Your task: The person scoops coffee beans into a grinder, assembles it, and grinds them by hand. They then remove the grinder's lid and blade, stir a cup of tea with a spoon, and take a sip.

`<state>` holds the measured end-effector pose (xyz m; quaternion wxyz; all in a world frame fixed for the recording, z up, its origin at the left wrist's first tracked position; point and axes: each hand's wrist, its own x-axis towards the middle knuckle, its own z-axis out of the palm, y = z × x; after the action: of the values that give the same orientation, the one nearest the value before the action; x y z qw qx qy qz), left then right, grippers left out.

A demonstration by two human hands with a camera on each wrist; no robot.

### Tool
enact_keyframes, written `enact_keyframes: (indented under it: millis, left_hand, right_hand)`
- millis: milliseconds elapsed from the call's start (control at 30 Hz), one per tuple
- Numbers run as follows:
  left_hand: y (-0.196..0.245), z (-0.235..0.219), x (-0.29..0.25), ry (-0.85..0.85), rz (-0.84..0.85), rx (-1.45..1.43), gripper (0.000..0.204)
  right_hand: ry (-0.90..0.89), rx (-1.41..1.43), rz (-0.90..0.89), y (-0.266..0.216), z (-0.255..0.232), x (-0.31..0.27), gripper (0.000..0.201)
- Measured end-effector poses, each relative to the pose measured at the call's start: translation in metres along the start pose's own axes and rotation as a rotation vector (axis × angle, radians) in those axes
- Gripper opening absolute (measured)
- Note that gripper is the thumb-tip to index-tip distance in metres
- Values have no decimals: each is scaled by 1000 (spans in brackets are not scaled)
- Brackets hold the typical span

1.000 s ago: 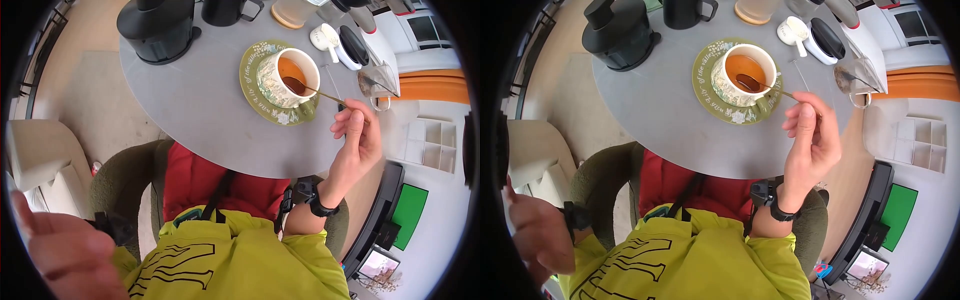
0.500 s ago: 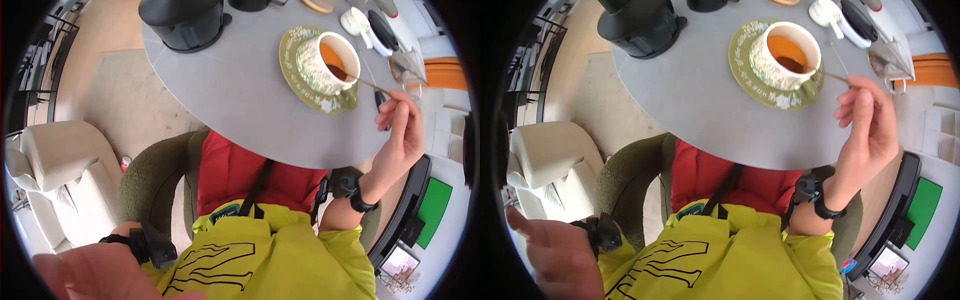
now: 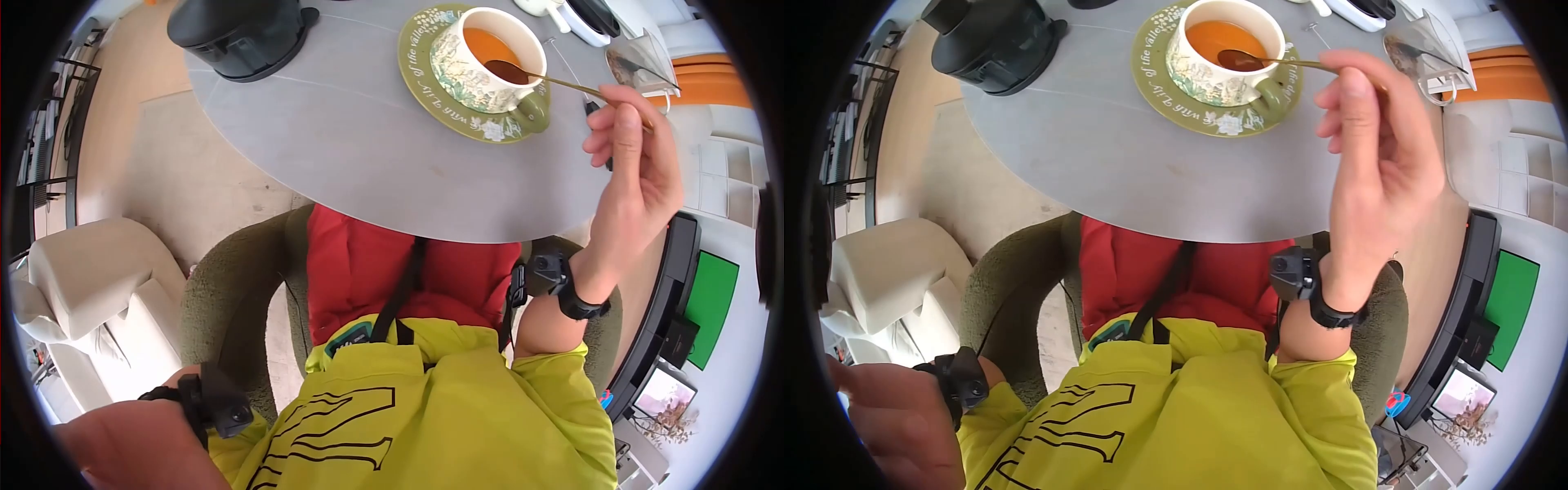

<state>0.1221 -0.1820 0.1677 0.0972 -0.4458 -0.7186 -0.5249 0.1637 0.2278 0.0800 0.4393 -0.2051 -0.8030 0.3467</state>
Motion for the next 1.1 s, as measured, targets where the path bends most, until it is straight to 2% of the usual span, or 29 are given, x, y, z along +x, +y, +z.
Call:
enact_keyframes:
  millis: [33, 67, 167, 267, 333, 367, 400, 467, 500, 533, 600, 667, 733, 800, 833, 867, 900, 1000, 1100]
  left_hand:
    - [-3, -28, -21, 20, 12, -1, 13]
    - [-17, -1, -1, 38, 26, 2, 14]
    - [-31, -6, -8, 96, 68, 15, 17]
    - [-53, 26, 12, 151, 113, 27, 21]
    - [-68, 29, 21, 190, 175, 42, 23]
    - [-63, 15, 9, 208, 210, 52, 24]
    - [-61, 43, 28, 222, 243, 62, 25]
    - [-75, 72, 58, 257, 315, 79, 27]
    - [-78, 98, 80, 273, 349, 87, 28]
    - [-79, 95, 82, 290, 385, 93, 29]
    - [-55, 77, 101, -208, 222, 181, 18]
    - [-65, 80, 107, -242, 258, 172, 14]
    - [-70, 83, 109, -276, 292, 165, 11]
    - [-68, 92, 110, -255, 227, 182, 11]
    - [-71, 101, 111, -129, 249, 146, 8]
    - [-75, 102, 113, -129, 263, 152, 8]
    - [-76, 102, 114, -171, 252, 133, 1]
    - [-86, 107, 116, -217, 253, 90, 8]
    - [-89, 107, 120, -479, 187, 196, 25]
  right_hand:
    - [-14, -23, -6, -1, 1, 0, 15]
    - [-16, -22, -8, 0, 2, 0, 15]
    - [-26, -77, -51, -1, 5, 1, 13]
    - [-35, -67, -19, -6, 7, -1, 13]
    - [-90, -21, 2, -8, 10, 0, 13]
    - [-75, -11, -9, -8, 12, 1, 13]
    - [-106, 19, 11, -2, 12, 5, 13]
    - [-120, 58, 13, 1, 16, 6, 13]
    - [-126, 2, 4, 2, 17, 7, 14]
    - [-131, -56, -4, 3, 18, 8, 15]
    - [-90, -93, -16, 4, 18, 9, 14]
    - [-49, -180, -80, 8, 13, 11, 13]
    - [-27, -143, -72, 7, 4, 9, 13]
    - [-6, -108, -65, 3, 1, 6, 13]
    - [-35, -44, -40, 0, -1, 4, 13]
    - [-64, 20, -14, -1, 1, 6, 13]
    - [-49, 26, -23, -1, 2, 8, 13]
    - [-91, -14, -69, 5, 6, 10, 13]
    - [-51, -119, -121, 9, 7, 11, 13]
